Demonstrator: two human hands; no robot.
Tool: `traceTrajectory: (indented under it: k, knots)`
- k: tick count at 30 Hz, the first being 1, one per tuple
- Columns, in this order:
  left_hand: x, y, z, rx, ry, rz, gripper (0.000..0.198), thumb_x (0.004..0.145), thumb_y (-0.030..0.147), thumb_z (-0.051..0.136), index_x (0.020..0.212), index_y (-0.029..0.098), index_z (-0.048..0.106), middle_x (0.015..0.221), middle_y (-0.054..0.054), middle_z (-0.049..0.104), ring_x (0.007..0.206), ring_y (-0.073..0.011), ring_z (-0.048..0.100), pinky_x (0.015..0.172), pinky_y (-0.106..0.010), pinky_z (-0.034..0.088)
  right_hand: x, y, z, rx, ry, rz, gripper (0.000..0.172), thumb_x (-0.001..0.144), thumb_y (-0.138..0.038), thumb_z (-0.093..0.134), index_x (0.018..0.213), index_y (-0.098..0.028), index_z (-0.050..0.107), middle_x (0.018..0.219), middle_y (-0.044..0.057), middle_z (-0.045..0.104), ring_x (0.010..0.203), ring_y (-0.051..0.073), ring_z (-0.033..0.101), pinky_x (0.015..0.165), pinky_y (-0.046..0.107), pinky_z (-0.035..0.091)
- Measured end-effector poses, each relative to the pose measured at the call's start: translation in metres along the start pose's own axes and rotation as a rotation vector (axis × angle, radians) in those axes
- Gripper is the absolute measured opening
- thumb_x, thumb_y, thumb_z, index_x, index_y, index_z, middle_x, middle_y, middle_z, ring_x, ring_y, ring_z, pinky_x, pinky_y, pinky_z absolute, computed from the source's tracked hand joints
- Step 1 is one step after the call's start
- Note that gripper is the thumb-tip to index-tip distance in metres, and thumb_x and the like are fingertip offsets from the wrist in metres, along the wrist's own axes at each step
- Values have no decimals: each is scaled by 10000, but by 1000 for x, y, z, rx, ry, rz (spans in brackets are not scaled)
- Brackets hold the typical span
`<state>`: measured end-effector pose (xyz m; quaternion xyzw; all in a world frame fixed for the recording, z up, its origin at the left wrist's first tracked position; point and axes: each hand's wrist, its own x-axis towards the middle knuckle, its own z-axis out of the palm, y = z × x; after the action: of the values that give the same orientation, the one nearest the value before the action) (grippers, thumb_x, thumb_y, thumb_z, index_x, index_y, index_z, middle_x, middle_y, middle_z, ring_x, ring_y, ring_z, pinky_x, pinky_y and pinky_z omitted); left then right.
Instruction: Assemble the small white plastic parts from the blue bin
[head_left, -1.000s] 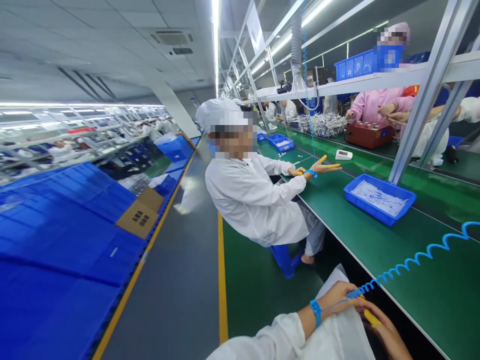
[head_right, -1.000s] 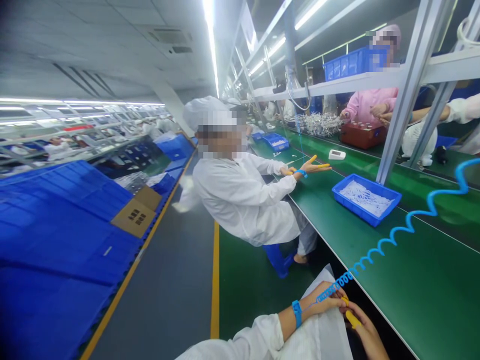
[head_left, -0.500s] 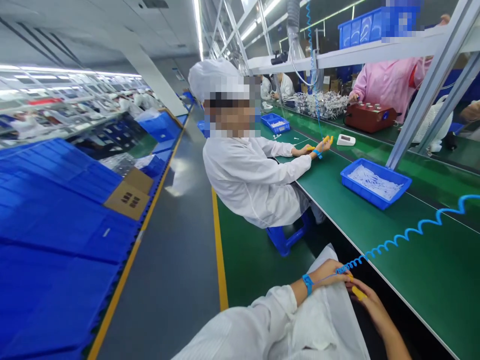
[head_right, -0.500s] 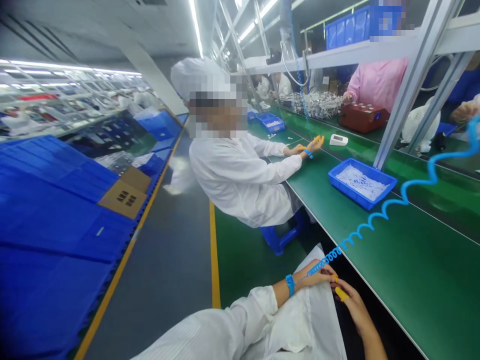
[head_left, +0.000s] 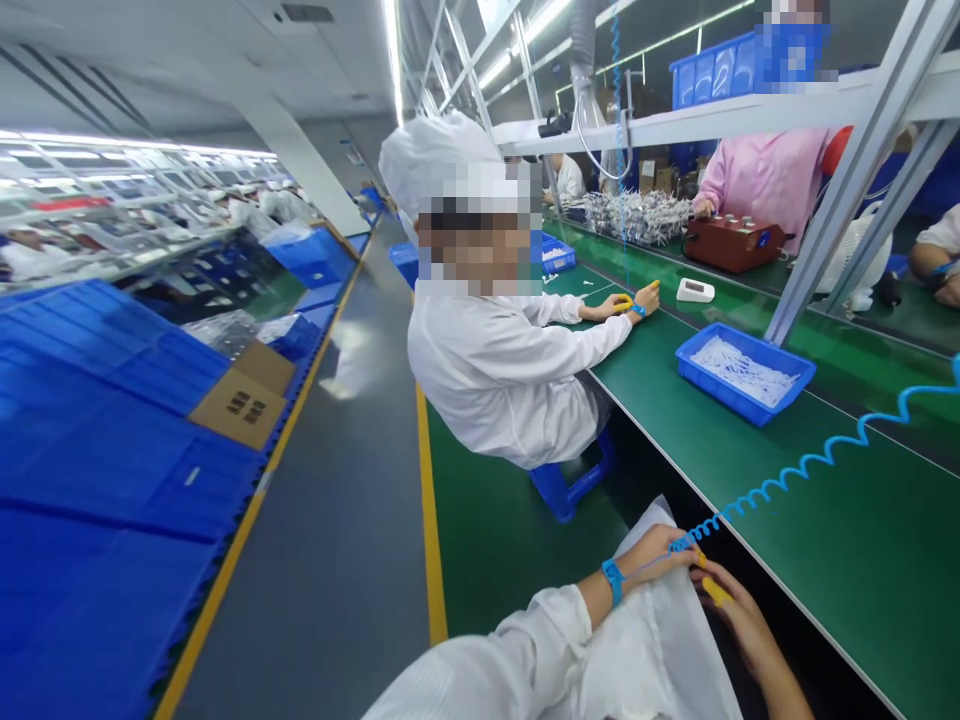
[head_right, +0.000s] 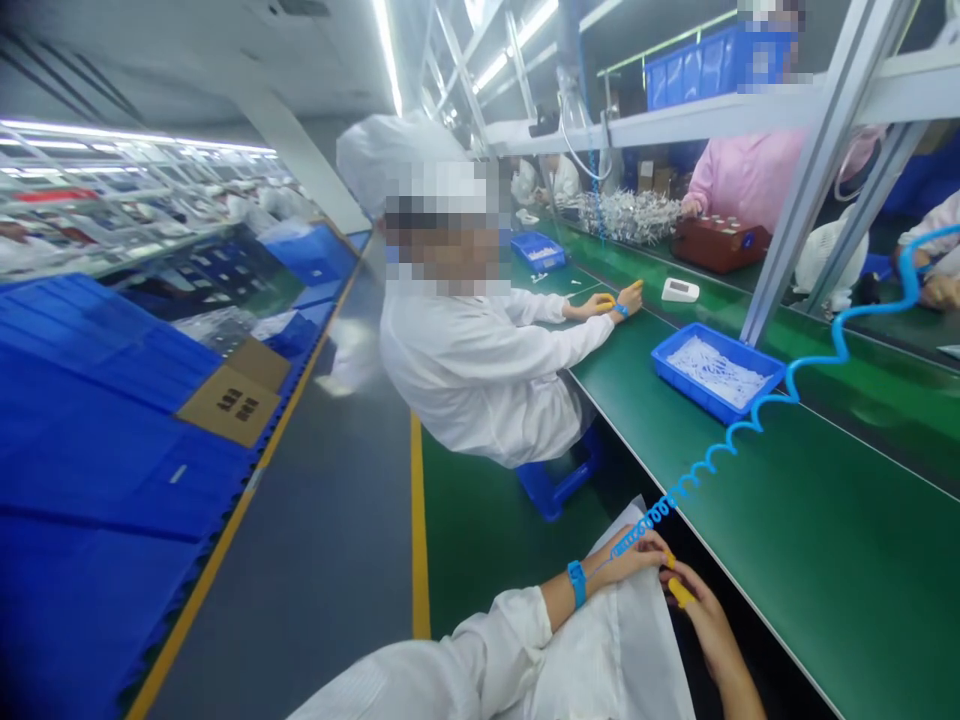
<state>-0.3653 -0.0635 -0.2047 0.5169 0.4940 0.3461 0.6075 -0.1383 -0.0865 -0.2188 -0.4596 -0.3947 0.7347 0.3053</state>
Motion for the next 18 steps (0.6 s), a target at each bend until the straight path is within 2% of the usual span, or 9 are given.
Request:
traceTrajectory:
  k: [6,13,18]
  knots:
    - [-3,0,-2,7,29,-6,389,798,515,837,983,172,843,878,-67,787,821,-194,691,811,-308,529,-2,-4,0,4,13,73,839,511,-754,945,1170,-245,840,1220,164,785,1228,440,700,1085,546,533]
    - [1,-4,-5,-55,47,-9,375,777,491,863,965,168,838,895,-64,784,844,-198,687,824,-318,526,3,-3,3,19,26,24,829,562,-769,916,1202,-248,836,1201,155,786,1175,409,713,1056,512,546]
    - [4,-5,-8,-161,111,12,520,742,626,880,960,159,814,884,-68,775,823,-197,684,827,-332,533,-2,-12,15,2,37,40,814,555,-783,930,1167,-253,852,1164,136,796,1130,367,716,1001,463,556]
